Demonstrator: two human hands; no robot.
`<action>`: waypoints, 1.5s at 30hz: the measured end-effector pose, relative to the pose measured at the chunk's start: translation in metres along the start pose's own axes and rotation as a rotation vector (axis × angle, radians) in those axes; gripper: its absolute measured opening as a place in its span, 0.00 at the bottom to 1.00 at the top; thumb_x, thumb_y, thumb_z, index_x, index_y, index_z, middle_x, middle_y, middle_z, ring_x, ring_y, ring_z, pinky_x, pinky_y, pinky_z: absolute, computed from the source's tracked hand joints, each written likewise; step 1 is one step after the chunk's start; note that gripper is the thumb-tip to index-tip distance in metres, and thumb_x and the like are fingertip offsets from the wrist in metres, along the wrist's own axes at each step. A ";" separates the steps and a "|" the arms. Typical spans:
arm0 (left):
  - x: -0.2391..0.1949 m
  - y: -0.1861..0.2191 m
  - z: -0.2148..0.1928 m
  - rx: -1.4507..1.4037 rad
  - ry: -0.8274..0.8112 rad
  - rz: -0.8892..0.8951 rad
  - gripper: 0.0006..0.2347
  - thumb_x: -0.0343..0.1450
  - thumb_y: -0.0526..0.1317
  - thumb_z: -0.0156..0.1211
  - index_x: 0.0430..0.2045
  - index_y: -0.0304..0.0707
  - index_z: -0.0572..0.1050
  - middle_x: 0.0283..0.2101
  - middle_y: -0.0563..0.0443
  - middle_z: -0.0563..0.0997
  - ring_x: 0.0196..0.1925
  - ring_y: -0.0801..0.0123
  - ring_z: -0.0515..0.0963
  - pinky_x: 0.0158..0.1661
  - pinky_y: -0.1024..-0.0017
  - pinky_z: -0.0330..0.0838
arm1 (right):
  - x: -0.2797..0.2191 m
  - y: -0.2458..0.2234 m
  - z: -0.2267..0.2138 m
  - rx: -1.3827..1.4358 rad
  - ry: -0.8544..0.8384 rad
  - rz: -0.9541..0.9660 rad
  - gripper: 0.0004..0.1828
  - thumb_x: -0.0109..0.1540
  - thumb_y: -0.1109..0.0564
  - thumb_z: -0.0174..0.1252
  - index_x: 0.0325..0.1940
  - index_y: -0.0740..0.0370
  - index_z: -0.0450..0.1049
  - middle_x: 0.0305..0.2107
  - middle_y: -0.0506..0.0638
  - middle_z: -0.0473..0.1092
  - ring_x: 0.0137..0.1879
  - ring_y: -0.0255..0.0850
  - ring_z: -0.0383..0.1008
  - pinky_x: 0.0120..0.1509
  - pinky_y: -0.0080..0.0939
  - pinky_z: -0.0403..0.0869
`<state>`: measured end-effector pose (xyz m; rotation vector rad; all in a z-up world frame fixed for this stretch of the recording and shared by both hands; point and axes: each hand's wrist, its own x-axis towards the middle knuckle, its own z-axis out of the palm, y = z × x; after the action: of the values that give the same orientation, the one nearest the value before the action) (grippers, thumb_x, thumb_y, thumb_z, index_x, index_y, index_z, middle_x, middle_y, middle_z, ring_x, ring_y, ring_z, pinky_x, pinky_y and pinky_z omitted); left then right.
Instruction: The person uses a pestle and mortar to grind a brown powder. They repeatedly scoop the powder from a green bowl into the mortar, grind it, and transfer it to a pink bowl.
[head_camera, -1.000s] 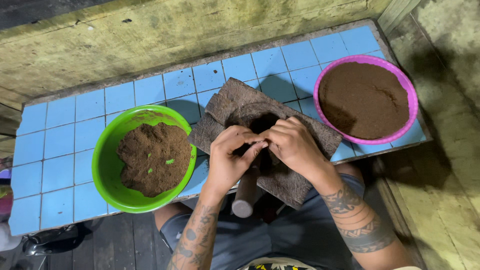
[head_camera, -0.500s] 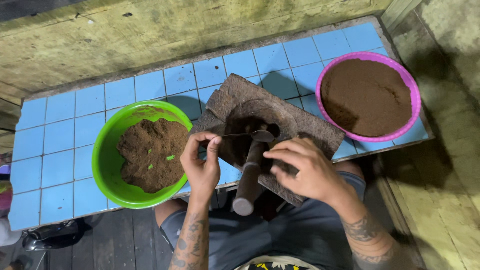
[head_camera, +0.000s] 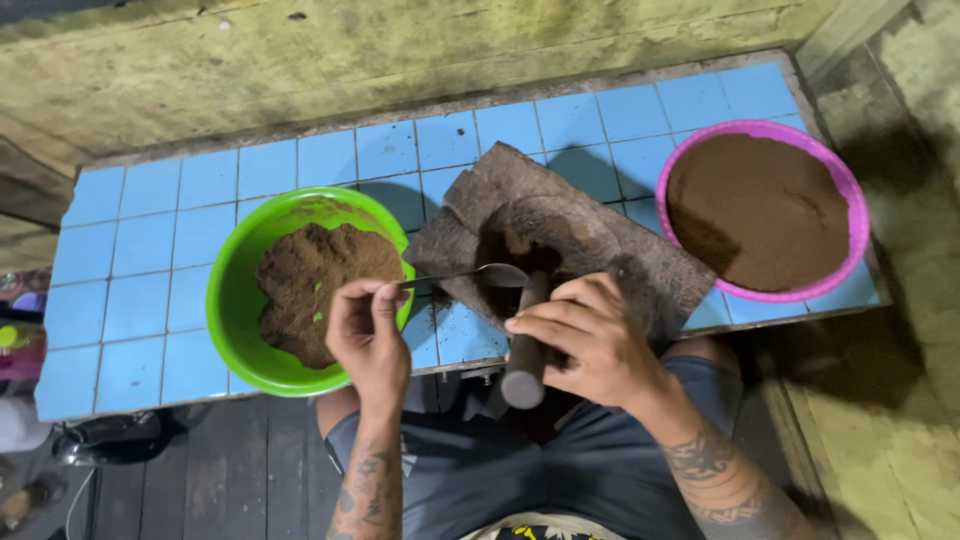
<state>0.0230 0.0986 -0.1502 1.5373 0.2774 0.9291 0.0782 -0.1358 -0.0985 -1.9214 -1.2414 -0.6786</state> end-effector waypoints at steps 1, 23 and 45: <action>0.001 0.001 -0.006 0.005 0.010 -0.002 0.02 0.74 0.28 0.59 0.34 0.28 0.72 0.30 0.44 0.78 0.30 0.66 0.79 0.37 0.68 0.76 | 0.002 0.000 -0.002 0.009 -0.005 -0.005 0.13 0.53 0.52 0.65 0.42 0.50 0.81 0.38 0.42 0.77 0.39 0.44 0.72 0.46 0.48 0.70; 0.016 -0.029 -0.142 0.415 0.430 -0.035 0.03 0.77 0.32 0.56 0.35 0.34 0.69 0.35 0.46 0.76 0.35 0.66 0.79 0.38 0.73 0.74 | -0.009 0.052 -0.016 0.202 0.103 0.696 0.11 0.64 0.59 0.65 0.48 0.67 0.76 0.44 0.54 0.76 0.46 0.38 0.75 0.52 0.34 0.72; 0.048 -0.046 -0.138 0.669 -0.195 -0.390 0.06 0.75 0.39 0.54 0.36 0.39 0.77 0.35 0.50 0.84 0.37 0.67 0.86 0.34 0.70 0.76 | -0.019 0.047 -0.011 0.128 0.197 0.696 0.11 0.68 0.64 0.61 0.55 0.68 0.73 0.48 0.55 0.74 0.52 0.41 0.73 0.63 0.39 0.71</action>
<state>-0.0251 0.2397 -0.1848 2.0652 0.7721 0.3787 0.1137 -0.1670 -0.1210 -1.9466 -0.4246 -0.3901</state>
